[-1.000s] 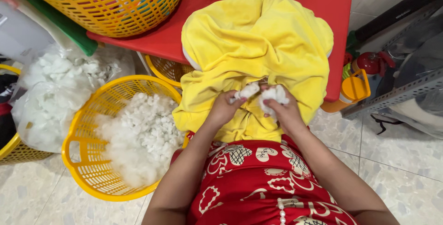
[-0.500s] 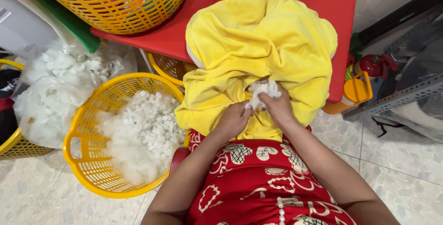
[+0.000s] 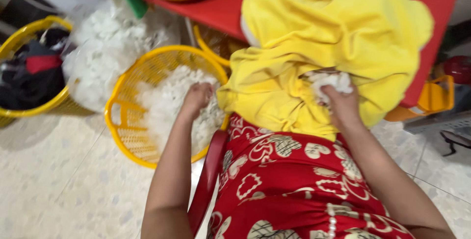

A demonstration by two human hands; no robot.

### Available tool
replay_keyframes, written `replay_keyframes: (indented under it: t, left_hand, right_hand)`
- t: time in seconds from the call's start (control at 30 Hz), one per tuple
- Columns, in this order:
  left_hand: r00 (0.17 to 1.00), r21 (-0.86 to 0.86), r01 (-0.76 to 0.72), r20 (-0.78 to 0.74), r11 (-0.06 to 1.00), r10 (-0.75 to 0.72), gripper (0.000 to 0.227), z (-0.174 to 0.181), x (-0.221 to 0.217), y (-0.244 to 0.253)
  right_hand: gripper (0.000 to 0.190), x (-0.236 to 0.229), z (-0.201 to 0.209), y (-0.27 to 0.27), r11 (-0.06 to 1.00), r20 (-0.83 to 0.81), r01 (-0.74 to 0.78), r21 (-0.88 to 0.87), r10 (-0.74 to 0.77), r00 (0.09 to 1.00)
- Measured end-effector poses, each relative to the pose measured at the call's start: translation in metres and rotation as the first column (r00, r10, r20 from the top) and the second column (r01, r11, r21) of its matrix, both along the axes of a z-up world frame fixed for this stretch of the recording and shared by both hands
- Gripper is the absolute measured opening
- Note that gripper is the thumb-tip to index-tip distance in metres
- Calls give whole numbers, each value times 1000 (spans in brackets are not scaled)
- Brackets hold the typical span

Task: The person repeatedly takes handfuls of white cotton-like filling from a yellow basket and inserts them into a yellow fabric cushion cover. The person compresses and distributes the filling inside the cover by hand.

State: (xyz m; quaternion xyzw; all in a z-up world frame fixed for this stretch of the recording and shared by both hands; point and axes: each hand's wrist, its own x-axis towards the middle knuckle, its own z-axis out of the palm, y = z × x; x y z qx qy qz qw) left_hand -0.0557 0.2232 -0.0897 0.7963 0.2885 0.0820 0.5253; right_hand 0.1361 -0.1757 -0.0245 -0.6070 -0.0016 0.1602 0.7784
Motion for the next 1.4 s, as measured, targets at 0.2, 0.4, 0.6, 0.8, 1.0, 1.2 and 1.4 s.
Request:
replay_keyframes:
  t: [0.2, 0.4, 0.6, 0.8, 1.0, 1.2, 1.4]
  left_hand:
    - [908, -375, -382, -324, 845, 266, 24, -97, -42, 77]
    - [778, 131, -429, -449, 894, 440, 82, -177, -73, 73]
    - [770, 323, -299, -474, 898, 427, 121, -161, -69, 22]
    - [818, 728, -257, -187, 636, 544, 89, -147, -43, 22]
    - [790, 647, -147, -379, 748, 483, 77, -135, 10, 75]
    - [585, 274, 338, -811, 900, 27, 71, -149, 37, 60]
    - [482, 49, 303, -869, 952, -108, 71, -216, 24, 46]
  right_hand:
    - [47, -13, 7, 4, 994, 128, -105, 25, 101, 987]
    - [48, -18, 27, 4, 979, 86, -88, -182, 105, 991]
    - [44, -22, 35, 11, 922, 97, -132, -365, 178, 979]
    - [40, -21, 27, -2, 767, 149, -118, -631, 269, 952]
    - [36, -17, 21, -12, 690, 86, -111, -715, 244, 966]
    - [30, -17, 25, -5, 624, 20, -170, -762, 286, 958]
    - [28, -14, 27, -3, 603, 30, -182, -777, 324, 945]
